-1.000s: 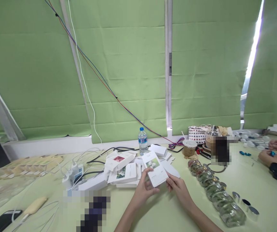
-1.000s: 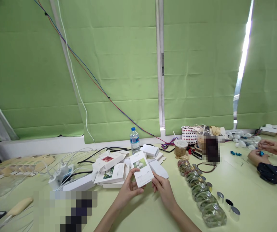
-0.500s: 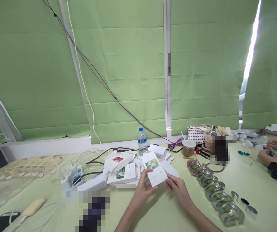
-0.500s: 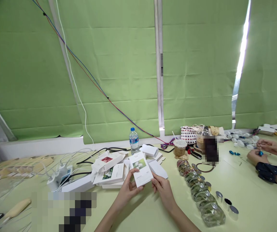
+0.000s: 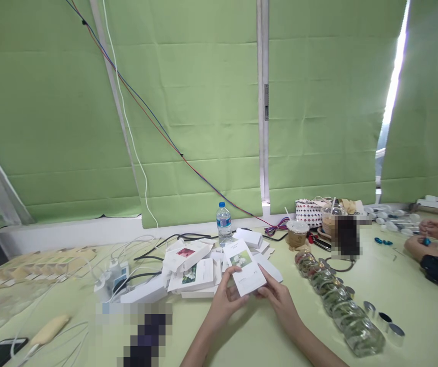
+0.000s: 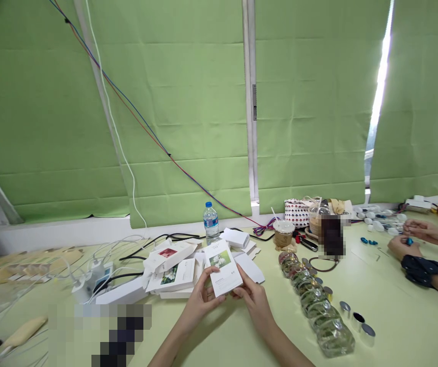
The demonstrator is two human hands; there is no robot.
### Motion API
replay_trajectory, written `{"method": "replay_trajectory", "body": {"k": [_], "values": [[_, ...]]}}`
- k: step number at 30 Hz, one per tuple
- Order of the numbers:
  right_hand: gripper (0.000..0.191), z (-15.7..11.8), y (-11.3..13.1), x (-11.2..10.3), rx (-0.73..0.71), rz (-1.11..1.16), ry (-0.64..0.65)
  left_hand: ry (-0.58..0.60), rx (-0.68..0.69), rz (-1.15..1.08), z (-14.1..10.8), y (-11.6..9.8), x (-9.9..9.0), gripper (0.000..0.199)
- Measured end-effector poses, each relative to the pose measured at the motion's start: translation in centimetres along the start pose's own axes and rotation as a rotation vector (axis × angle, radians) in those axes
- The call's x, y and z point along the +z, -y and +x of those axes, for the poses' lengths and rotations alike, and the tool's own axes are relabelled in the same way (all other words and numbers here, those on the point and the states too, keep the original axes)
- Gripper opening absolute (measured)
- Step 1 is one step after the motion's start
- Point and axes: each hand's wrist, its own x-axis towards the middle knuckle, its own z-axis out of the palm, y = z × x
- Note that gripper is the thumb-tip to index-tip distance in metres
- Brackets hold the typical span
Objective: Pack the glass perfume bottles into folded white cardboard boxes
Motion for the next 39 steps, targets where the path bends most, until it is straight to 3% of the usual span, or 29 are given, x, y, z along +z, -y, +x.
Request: {"method": "replay_trajectory", "body": {"k": [7, 26, 39], "values": [[0.059, -0.1, 1.1, 0.2, 0.050, 0.182, -0.002, 0.018, -0.003, 0.001, 0.1, 0.3, 0.0, 0.056], [0.052, 0.1, 0.9, -0.1, 0.059, 0.090, -0.099, -0.024, -0.039, 0.020, 0.1, 0.4, 0.3, 0.059], [0.064, 0.1, 1.5, 0.1, 0.048, 0.134, -0.034, -0.045, -0.014, 0.015, 0.2, 0.4, 0.3, 0.061]]}}
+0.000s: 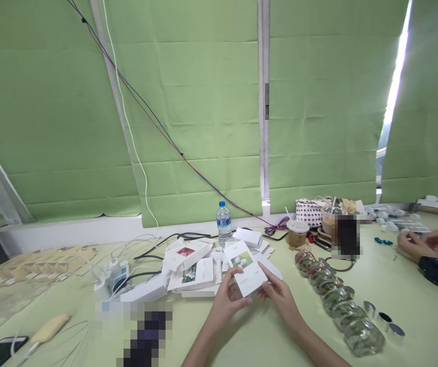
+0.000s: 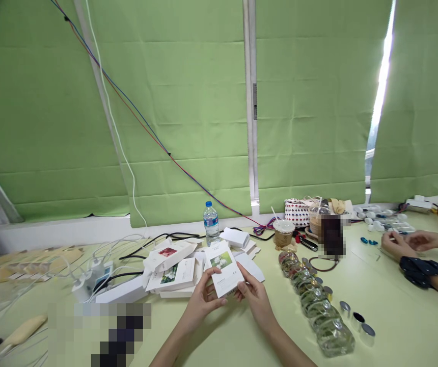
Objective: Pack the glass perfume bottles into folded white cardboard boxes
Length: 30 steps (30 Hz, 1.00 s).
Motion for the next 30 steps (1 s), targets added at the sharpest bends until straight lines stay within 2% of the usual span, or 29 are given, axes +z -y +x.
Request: {"method": "replay_trajectory", "body": {"k": [4, 12, 15, 18, 21, 23, 27, 30], "values": [[0.062, -0.1, -0.1, -0.1, -0.003, -0.040, -0.032, 0.013, -0.002, 0.002, -0.1, -0.3, 0.2, 0.060], [0.059, -0.1, -0.2, -0.1, -0.019, -0.057, -0.040, -0.040, -0.012, -0.003, -0.1, -0.3, 0.5, 0.062], [0.061, -0.1, -0.2, 0.0, -0.021, -0.062, -0.044, -0.013, -0.011, -0.011, -0.1, -0.1, 0.4, 0.063], [0.061, -0.1, -0.4, -0.1, -0.023, -0.054, -0.053, 0.002, 0.012, -0.038, -0.1, 0.0, 0.4, 0.074], [0.058, -0.2, -0.7, -0.1, -0.029, 0.008, -0.042, -0.116, 0.091, -0.108, 0.0, -0.2, 0.5, 0.097], [0.057, -0.4, -0.8, 0.0, -0.027, 0.054, 0.012, -0.190, 0.092, -0.130, 0.2, -0.2, 0.4, 0.101], [0.064, -0.5, -0.9, 0.4, 0.000, 0.065, 0.145, -0.227, 0.014, -0.083, 0.6, -0.2, -0.4, 0.076], [0.063, -0.2, -1.0, 0.4, -0.024, 0.005, 0.123, -0.200, 0.040, -0.032, 0.7, -0.2, -0.5, 0.054]]}}
